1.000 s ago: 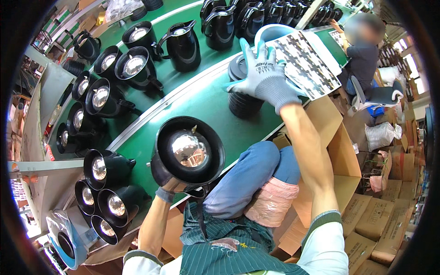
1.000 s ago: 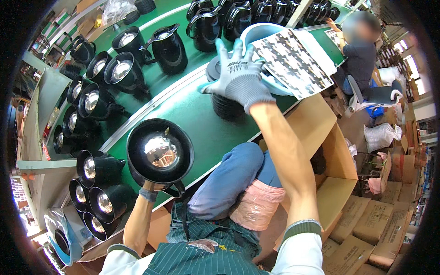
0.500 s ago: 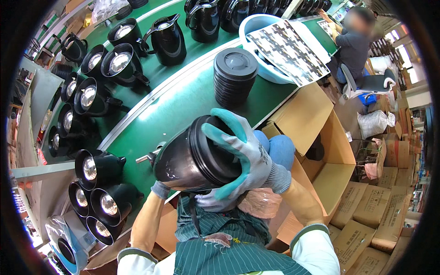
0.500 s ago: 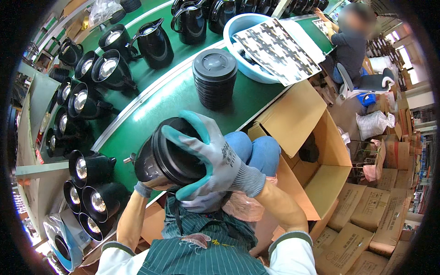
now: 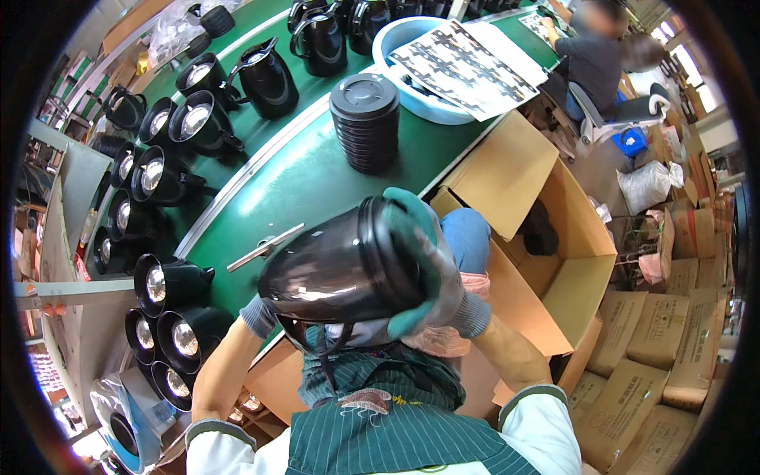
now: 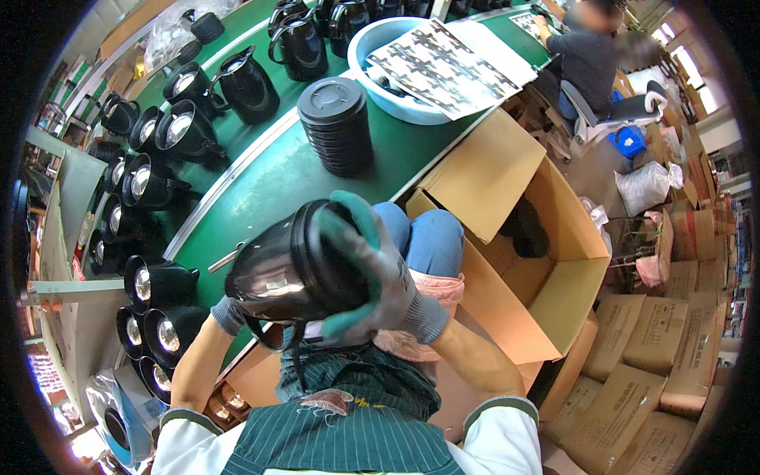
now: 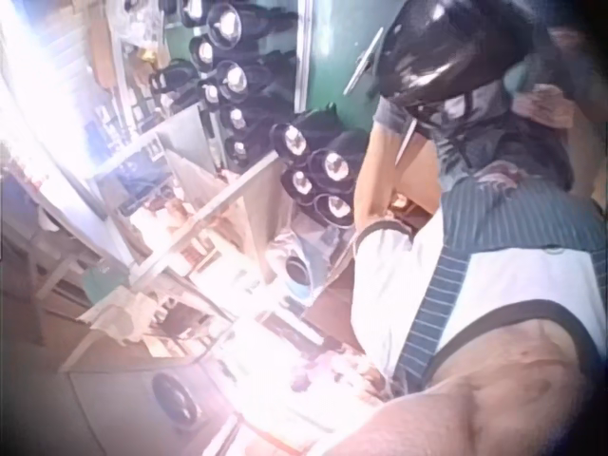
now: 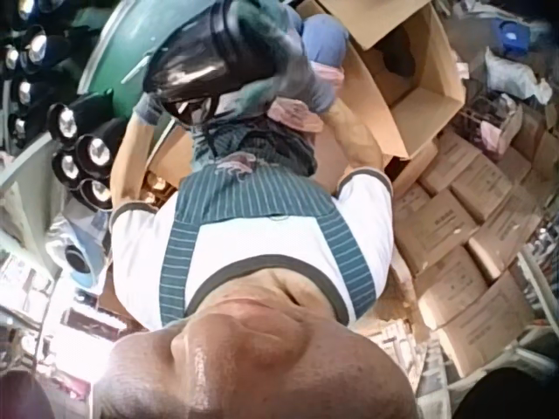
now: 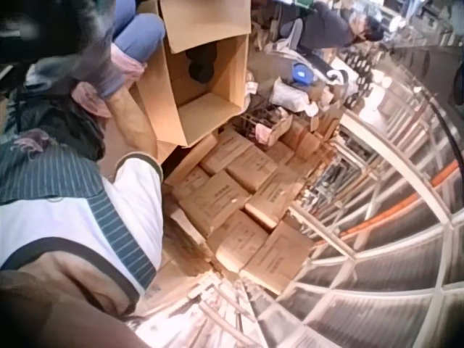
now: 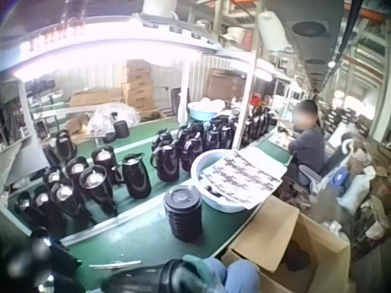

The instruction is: The person assembles black kettles by inserting a metal rod into the base, attaching a lid, and placing the finished unit into a cardboard box. The person repeats this sequence for multiple kettles.

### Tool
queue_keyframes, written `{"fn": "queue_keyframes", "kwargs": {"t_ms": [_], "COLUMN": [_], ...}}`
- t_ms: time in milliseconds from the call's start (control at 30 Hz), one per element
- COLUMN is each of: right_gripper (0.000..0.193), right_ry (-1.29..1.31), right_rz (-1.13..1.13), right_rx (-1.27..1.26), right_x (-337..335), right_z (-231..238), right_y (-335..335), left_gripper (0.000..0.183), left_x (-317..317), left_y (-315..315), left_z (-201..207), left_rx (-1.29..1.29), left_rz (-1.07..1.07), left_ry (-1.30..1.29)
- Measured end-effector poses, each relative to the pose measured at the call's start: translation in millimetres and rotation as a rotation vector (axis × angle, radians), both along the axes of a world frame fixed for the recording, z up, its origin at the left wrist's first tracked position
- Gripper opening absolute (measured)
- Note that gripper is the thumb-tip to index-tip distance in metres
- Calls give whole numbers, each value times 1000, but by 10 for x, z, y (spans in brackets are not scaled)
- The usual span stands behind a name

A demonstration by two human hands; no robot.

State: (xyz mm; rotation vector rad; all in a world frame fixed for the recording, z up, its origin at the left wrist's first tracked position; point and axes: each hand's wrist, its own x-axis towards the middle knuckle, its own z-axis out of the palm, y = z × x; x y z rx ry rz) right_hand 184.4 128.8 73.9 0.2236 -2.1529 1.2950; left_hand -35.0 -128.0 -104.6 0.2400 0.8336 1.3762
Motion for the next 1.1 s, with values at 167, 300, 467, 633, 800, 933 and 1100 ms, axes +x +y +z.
{"fn": "queue_keyframes", "kwargs": {"t_ms": [167,300,467,633,800,933,1100], "right_gripper": [105,104,104,107,107,100,116], "right_ry": [-326,-172,-69,-180,-275,-398,-441], "right_rz": [-106,-2,-56,4,92,97,62], "right_rx": [-1045,-577,-128,-488,-620,-566,-641], "right_x": [225,343,284,257,176,35,-12], "right_z": [-333,-334,-190,-212,-53,180,254], "right_y": [-89,66,89,-85,-137,-59,-139], "left_gripper": [40,42,35,42,36,44,44], "left_x": [164,144,143,226,206,96,70], "left_y": [442,360,323,314,283,142,107], "left_z": [1540,1705,1248,1209,1545,1480,1359], "left_rx": [228,406,81,107,326,352,415], "left_rz": [509,422,511,509,561,613,620], "left_ry": [1981,2190,1575,1036,1567,1798,1799]}}
